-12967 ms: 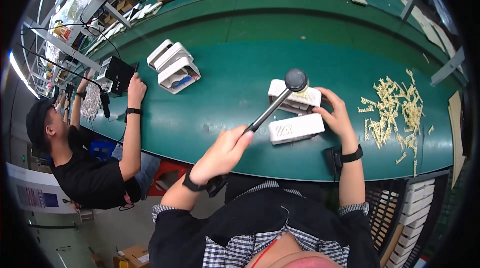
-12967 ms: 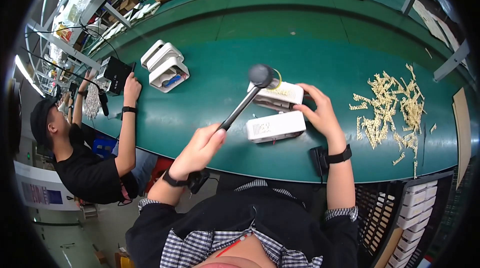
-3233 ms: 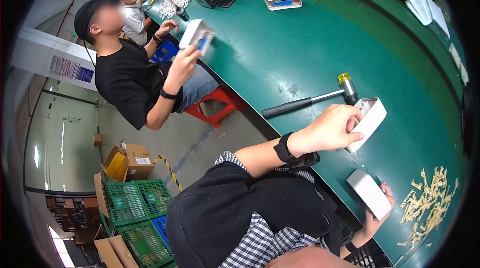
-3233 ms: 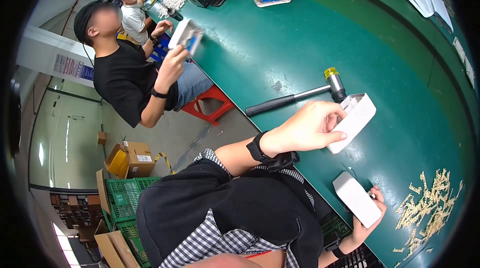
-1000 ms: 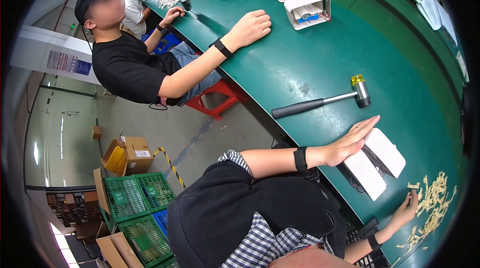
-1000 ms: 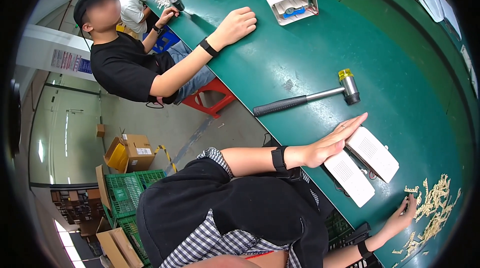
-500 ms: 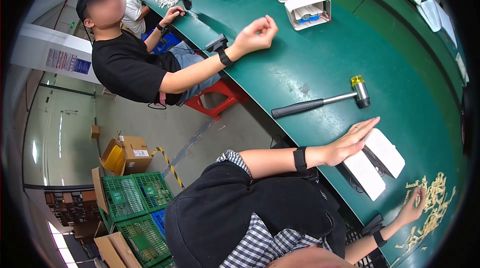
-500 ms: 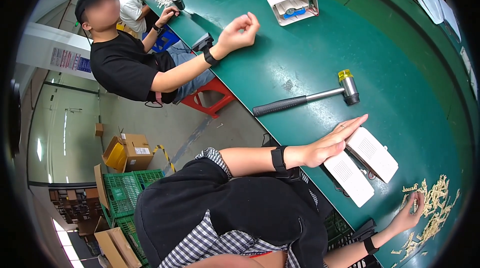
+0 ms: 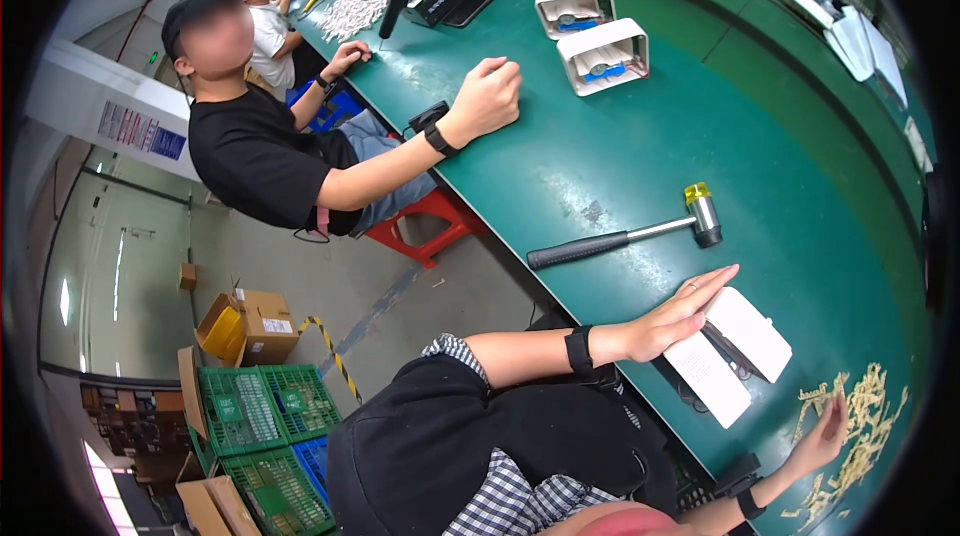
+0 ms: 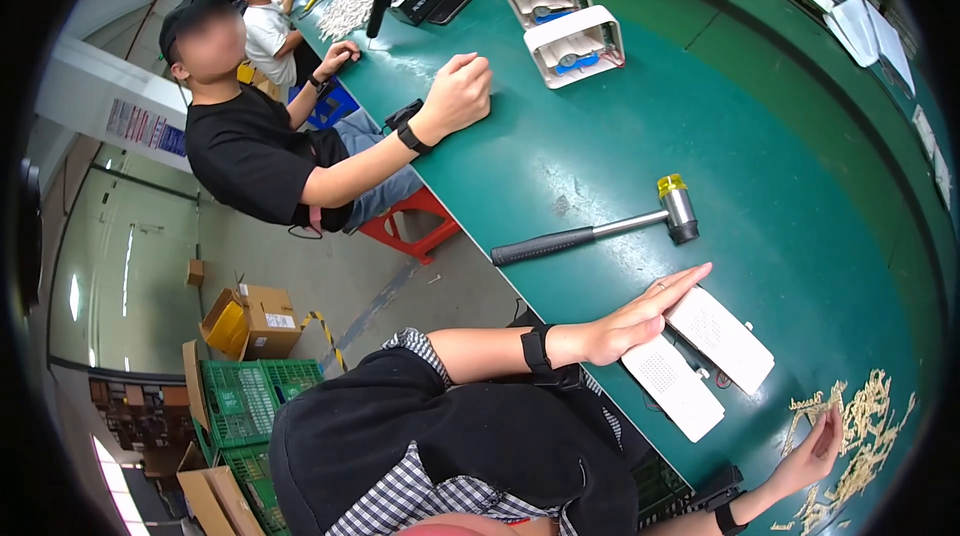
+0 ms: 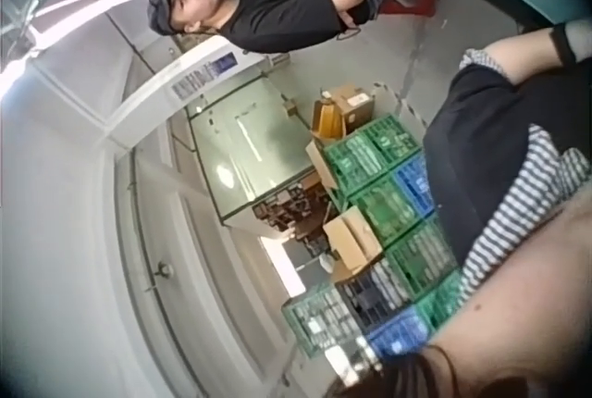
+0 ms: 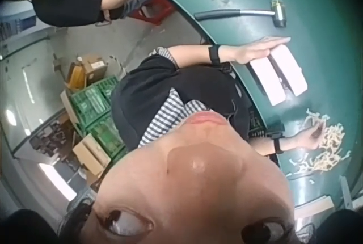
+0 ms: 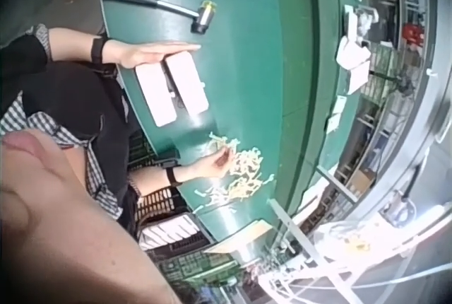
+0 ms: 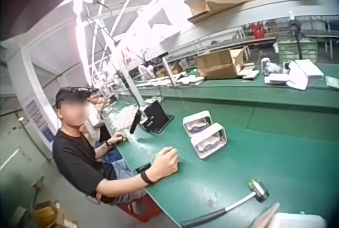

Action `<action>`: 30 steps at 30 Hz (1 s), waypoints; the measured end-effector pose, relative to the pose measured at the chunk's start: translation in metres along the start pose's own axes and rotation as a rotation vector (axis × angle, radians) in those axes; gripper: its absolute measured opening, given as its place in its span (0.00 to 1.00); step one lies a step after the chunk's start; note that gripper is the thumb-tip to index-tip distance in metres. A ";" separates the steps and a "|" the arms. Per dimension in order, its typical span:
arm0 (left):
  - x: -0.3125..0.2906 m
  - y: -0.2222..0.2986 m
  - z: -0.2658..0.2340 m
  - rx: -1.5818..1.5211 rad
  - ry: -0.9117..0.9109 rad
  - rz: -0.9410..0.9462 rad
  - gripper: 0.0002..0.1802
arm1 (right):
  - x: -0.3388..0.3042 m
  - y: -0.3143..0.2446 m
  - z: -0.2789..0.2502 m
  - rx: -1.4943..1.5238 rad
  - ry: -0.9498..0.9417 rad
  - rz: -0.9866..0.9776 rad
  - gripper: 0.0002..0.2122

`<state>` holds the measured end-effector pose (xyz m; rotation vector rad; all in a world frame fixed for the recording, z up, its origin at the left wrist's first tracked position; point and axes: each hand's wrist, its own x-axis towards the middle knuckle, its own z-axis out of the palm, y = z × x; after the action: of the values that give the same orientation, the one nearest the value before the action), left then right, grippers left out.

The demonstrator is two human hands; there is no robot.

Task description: The person picks up a white plastic housing, fits a gold-colored decorative emblem onto it, and taps it into place with a mallet. They repeat this process for a second housing before placing the finished units into a black plastic crate.

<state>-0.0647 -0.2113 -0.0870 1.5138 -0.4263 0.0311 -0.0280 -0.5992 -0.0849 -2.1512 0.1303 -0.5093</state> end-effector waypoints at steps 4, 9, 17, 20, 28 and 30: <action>-0.006 0.001 -0.001 0.013 0.006 -0.053 0.44 | -0.005 0.001 -0.004 -0.023 0.041 0.042 0.12; -0.009 0.030 -0.014 0.157 0.024 -0.078 0.42 | -0.010 0.004 0.001 0.086 0.097 0.125 0.13; 0.013 0.069 -0.036 0.406 0.057 0.073 0.35 | -0.020 -0.007 0.008 0.092 0.109 0.159 0.12; 0.024 0.079 -0.031 0.469 0.046 0.173 0.29 | -0.028 -0.035 0.014 0.137 0.084 0.179 0.10; 0.045 0.088 0.013 0.657 -0.067 0.724 0.14 | -0.053 -0.142 0.039 0.342 -0.357 -0.136 0.08; 0.046 0.087 0.014 0.660 -0.056 0.784 0.13 | -0.054 -0.155 0.044 0.379 -0.451 -0.194 0.09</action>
<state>-0.0500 -0.2295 0.0094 1.8934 -1.1103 0.8116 -0.0734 -0.4588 0.0000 -1.8582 -0.3987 -0.1299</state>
